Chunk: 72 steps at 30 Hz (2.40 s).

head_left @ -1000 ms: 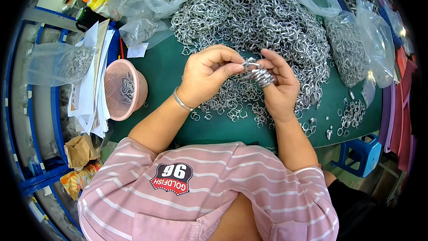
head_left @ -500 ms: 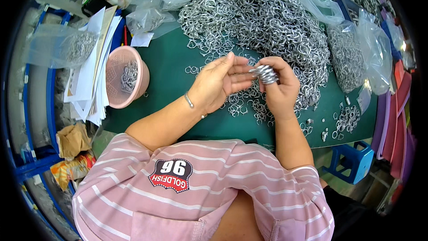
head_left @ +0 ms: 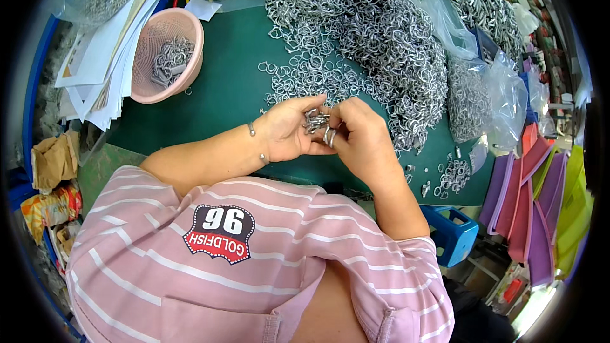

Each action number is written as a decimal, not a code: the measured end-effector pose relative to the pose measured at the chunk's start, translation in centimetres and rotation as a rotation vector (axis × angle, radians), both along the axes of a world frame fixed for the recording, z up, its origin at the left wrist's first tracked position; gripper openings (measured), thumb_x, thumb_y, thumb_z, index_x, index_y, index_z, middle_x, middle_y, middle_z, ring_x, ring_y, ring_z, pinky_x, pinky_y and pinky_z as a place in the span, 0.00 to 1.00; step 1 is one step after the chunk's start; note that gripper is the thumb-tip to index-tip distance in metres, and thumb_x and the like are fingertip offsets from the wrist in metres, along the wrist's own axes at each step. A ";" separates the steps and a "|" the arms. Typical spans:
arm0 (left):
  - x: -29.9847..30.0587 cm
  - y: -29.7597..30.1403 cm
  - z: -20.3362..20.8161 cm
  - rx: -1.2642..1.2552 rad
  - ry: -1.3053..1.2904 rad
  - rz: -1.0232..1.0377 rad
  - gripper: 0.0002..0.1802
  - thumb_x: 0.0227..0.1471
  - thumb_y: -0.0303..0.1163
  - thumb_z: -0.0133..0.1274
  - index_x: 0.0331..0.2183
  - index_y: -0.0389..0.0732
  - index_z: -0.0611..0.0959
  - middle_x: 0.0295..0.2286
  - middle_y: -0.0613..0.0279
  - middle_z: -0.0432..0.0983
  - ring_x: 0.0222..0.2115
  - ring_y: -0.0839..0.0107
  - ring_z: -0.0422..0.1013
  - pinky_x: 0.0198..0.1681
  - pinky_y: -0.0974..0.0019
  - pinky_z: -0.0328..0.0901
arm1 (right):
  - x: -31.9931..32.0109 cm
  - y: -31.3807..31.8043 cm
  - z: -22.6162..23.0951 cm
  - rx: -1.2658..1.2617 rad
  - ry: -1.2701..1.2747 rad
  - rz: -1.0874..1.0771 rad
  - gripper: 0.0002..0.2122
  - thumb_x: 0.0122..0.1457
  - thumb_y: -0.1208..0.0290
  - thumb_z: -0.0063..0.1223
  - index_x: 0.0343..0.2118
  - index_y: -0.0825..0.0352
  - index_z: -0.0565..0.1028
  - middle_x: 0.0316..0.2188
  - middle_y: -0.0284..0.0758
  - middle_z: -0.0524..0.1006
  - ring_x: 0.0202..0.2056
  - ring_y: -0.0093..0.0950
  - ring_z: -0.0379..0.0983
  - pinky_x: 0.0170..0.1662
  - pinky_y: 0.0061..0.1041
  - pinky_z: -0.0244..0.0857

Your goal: The person threads small metal ring-links together to form a chain-like structure, handling multiple rings at a time and adding them one by one to a growing cluster.

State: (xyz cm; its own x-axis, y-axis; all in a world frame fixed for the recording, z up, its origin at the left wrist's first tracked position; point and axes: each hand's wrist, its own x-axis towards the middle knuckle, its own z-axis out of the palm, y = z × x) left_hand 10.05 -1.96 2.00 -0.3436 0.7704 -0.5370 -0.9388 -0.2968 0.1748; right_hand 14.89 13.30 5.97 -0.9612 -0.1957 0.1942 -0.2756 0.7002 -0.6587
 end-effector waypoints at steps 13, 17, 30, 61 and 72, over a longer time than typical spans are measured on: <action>-0.2 -1.1 -1.7 0.098 -0.019 -0.029 0.18 0.59 0.42 0.39 0.36 0.38 0.76 0.31 0.57 0.76 0.33 0.63 0.75 0.42 0.52 0.70 | -2.0 -0.6 3.2 0.071 -0.339 -0.033 0.07 0.41 0.85 0.54 0.23 0.69 0.68 0.25 0.41 0.71 0.26 0.37 0.70 0.28 0.31 0.64; -0.2 -0.9 -1.7 0.082 -0.002 0.012 0.18 0.59 0.41 0.39 0.37 0.38 0.76 0.31 0.57 0.76 0.33 0.63 0.75 0.41 0.53 0.70 | -2.1 -0.9 2.3 0.036 -0.234 0.075 0.06 0.43 0.86 0.52 0.24 0.70 0.69 0.25 0.42 0.70 0.27 0.38 0.70 0.29 0.31 0.64; -2.0 -2.4 -2.5 0.311 0.189 0.133 0.14 0.58 0.36 0.44 0.35 0.35 0.78 0.23 0.66 0.71 0.18 0.82 0.63 0.16 0.79 0.58 | -7.1 1.6 -4.7 0.191 -0.049 -0.164 0.11 0.48 0.75 0.58 0.34 0.71 0.74 0.31 0.45 0.74 0.31 0.44 0.72 0.35 0.36 0.67; -1.6 -2.0 -2.6 -0.598 1.327 0.343 0.05 0.49 0.25 0.56 0.31 0.36 0.79 0.23 0.69 0.72 0.19 0.85 0.66 0.19 0.81 0.61 | -3.8 -0.5 -3.4 -0.972 -0.443 -0.238 0.06 0.52 0.81 0.55 0.33 0.71 0.73 0.30 0.33 0.75 0.28 0.18 0.70 0.30 0.16 0.68; -2.1 -2.0 -2.8 -0.669 1.253 0.525 0.05 0.49 0.22 0.54 0.32 0.34 0.78 0.32 0.62 0.73 0.28 0.78 0.71 0.25 0.78 0.68 | -8.7 -0.9 -5.2 0.313 -0.007 -0.321 0.13 0.46 0.63 0.59 0.26 0.70 0.76 0.29 0.42 0.73 0.32 0.42 0.71 0.35 0.37 0.66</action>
